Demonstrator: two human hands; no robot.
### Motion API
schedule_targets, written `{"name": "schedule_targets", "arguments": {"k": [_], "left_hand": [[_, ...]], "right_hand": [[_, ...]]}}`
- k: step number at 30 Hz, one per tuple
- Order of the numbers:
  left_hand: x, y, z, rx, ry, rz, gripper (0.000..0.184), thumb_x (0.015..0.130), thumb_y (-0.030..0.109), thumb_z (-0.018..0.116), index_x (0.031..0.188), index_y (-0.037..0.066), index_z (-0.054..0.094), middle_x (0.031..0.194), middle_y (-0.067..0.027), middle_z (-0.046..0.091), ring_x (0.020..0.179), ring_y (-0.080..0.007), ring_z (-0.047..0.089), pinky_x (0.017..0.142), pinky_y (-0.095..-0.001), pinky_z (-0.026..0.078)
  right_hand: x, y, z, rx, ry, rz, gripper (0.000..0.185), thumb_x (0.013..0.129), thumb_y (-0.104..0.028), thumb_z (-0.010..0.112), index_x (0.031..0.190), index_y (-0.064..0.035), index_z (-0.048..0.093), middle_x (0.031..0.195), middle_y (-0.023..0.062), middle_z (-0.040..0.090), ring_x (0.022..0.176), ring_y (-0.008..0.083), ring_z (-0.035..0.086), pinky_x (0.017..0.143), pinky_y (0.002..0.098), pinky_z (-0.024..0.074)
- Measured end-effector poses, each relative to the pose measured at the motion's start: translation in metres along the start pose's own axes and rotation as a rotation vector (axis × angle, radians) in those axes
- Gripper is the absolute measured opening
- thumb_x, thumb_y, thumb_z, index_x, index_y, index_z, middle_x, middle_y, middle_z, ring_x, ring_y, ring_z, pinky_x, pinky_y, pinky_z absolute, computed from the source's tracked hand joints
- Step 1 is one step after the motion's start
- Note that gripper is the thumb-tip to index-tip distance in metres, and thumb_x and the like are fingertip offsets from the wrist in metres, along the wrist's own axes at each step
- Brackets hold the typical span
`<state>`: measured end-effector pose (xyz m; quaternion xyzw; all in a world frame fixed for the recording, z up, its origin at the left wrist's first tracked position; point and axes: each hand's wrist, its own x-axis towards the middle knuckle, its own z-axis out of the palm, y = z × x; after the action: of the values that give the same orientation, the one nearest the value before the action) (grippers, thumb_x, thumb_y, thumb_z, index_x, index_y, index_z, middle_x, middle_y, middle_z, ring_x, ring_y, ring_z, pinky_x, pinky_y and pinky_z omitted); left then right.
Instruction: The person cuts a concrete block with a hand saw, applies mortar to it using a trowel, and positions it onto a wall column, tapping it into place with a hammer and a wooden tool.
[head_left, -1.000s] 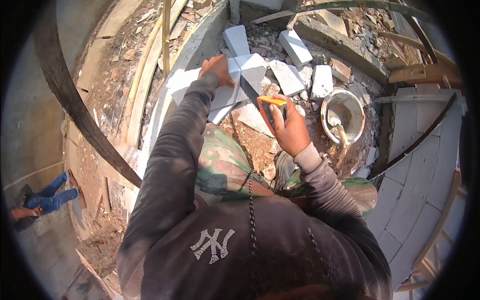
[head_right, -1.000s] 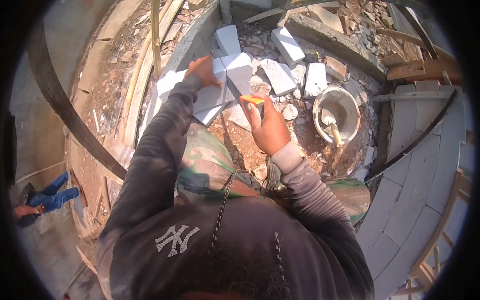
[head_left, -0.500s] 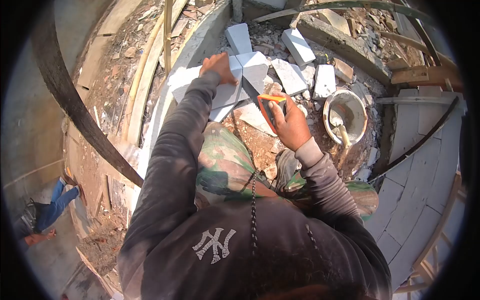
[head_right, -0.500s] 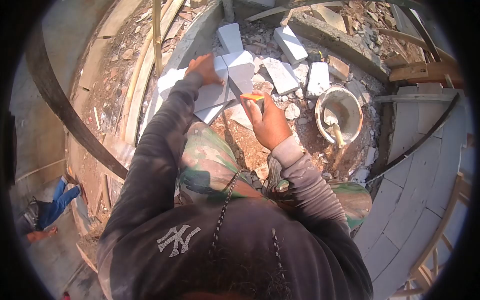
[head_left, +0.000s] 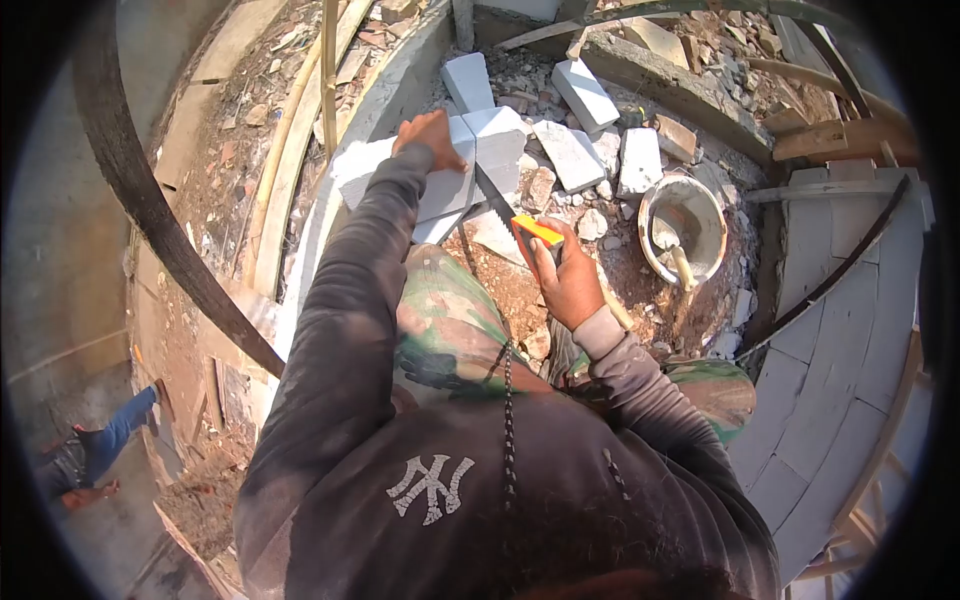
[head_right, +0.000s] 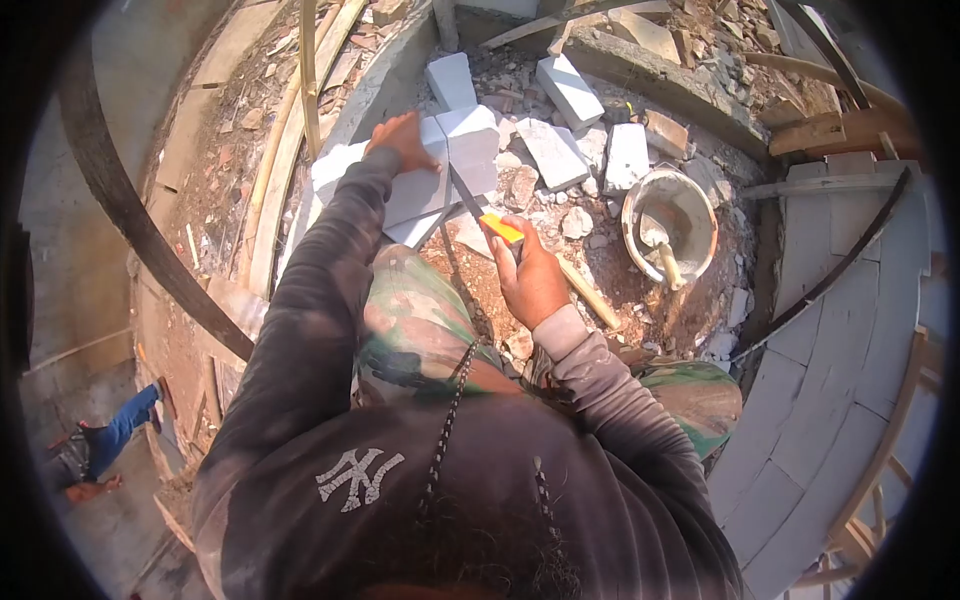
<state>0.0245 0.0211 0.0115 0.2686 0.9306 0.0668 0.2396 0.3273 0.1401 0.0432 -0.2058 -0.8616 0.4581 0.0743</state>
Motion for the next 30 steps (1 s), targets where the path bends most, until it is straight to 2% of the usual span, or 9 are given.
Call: {"name": "schedule_targets", "arguments": {"k": [9, 12, 15, 19, 21, 25, 28, 29, 30], "left_hand": [[0.012, 0.024, 0.013, -0.033, 0.112, 0.018, 0.094, 0.064, 0.05, 0.094, 0.136, 0.002, 0.058, 0.14, -0.0197, 0.064, 0.13, -0.0344, 0.061, 0.111, -0.0503, 0.042], [0.03, 0.04, 0.03, 0.058, 0.199, 0.008, 0.091, 0.065, 0.05, 0.094, 0.135, 0.003, 0.059, 0.14, -0.0167, 0.064, 0.13, -0.0334, 0.062, 0.109, -0.0508, 0.044], [0.031, 0.047, 0.025, 0.138, 0.058, 0.021, 0.092, 0.065, 0.05, 0.093, 0.136, 0.005, 0.057, 0.143, -0.015, 0.062, 0.136, -0.031, 0.058, 0.108, -0.0526, 0.044], [0.043, 0.026, 0.033, 0.059, 0.133, 0.059, 0.091, 0.066, 0.051, 0.093, 0.137, 0.007, 0.057, 0.138, -0.0152, 0.064, 0.134, -0.0318, 0.059, 0.106, -0.0547, 0.046], [0.036, 0.035, 0.026, 0.092, 0.107, 0.066, 0.091, 0.065, 0.051, 0.093, 0.136, 0.007, 0.057, 0.137, -0.0152, 0.065, 0.133, -0.0323, 0.059, 0.105, -0.0541, 0.047], [0.016, 0.044, 0.034, 0.219, 0.062, 0.147, 0.089, 0.067, 0.051, 0.092, 0.136, 0.008, 0.057, 0.139, -0.0156, 0.064, 0.134, -0.0332, 0.059, 0.105, -0.0524, 0.046], [0.012, 0.038, 0.031, 0.12, 0.071, 0.028, 0.089, 0.067, 0.051, 0.092, 0.138, 0.009, 0.056, 0.141, -0.0152, 0.064, 0.133, -0.0334, 0.059, 0.105, -0.0513, 0.047], [0.015, 0.037, 0.027, 0.124, 0.089, 0.033, 0.089, 0.067, 0.051, 0.092, 0.138, 0.009, 0.056, 0.141, -0.0152, 0.064, 0.133, -0.0334, 0.059, 0.105, -0.0513, 0.047], [0.02, 0.035, 0.022, 0.132, 0.104, 0.036, 0.09, 0.068, 0.051, 0.092, 0.139, 0.01, 0.055, 0.141, -0.015, 0.065, 0.133, -0.0332, 0.06, 0.106, -0.0509, 0.047]], "right_hand": [[-0.003, 0.025, -0.009, 0.03, 0.081, -0.063, 0.037, 0.103, -0.023, 0.066, 0.137, -0.0097, 0.058, 0.105, 0.0283, 0.073, 0.096, 0.0421, 0.074, 0.081, 0.0434, 0.0571], [0.013, 0.055, -0.02, 0.136, 0.029, 0.011, 0.039, 0.105, -0.025, 0.064, 0.139, -0.0056, 0.057, 0.116, 0.0274, 0.072, 0.11, 0.0401, 0.073, 0.092, 0.0402, 0.0553], [-0.013, 0.019, -0.049, 0.138, -0.016, 0.093, 0.04, 0.106, -0.025, 0.063, 0.14, -0.0047, 0.057, 0.121, 0.0257, 0.072, 0.115, 0.0352, 0.072, 0.096, 0.0382, 0.0537], [-0.05, -0.01, -0.1, 0.168, -0.053, 0.249, 0.038, 0.107, -0.022, 0.061, 0.138, -0.0016, 0.058, 0.121, 0.0249, 0.072, 0.114, 0.0336, 0.072, 0.097, 0.0385, 0.0535], [-0.052, -0.015, -0.102, 0.124, -0.006, 0.091, 0.037, 0.106, -0.021, 0.061, 0.137, -0.0004, 0.058, 0.119, 0.0254, 0.072, 0.113, 0.034, 0.073, 0.096, 0.0391, 0.0537], [0.039, 0.012, -0.05, 0.103, -0.129, 0.128, 0.037, 0.105, -0.027, 0.062, 0.13, 0.0008, 0.06, 0.105, 0.0276, 0.074, 0.099, 0.0423, 0.074, 0.085, 0.0442, 0.0568], [0.038, -0.006, -0.045, 0.036, -0.095, 0.056, 0.037, 0.105, -0.029, 0.062, 0.127, 0.0009, 0.061, 0.103, 0.0286, 0.073, 0.098, 0.0435, 0.073, 0.084, 0.0454, 0.0564], [0.022, -0.021, -0.057, 0.03, -0.131, 0.155, 0.037, 0.105, -0.027, 0.062, 0.129, 0.0009, 0.061, 0.104, 0.0288, 0.073, 0.098, 0.0449, 0.072, 0.083, 0.0445, 0.0562], [0.002, -0.02, -0.067, 0.063, -0.081, 0.068, 0.038, 0.105, -0.023, 0.062, 0.134, 0.0007, 0.06, 0.108, 0.0269, 0.074, 0.103, 0.0411, 0.074, 0.087, 0.0412, 0.0565]]}}
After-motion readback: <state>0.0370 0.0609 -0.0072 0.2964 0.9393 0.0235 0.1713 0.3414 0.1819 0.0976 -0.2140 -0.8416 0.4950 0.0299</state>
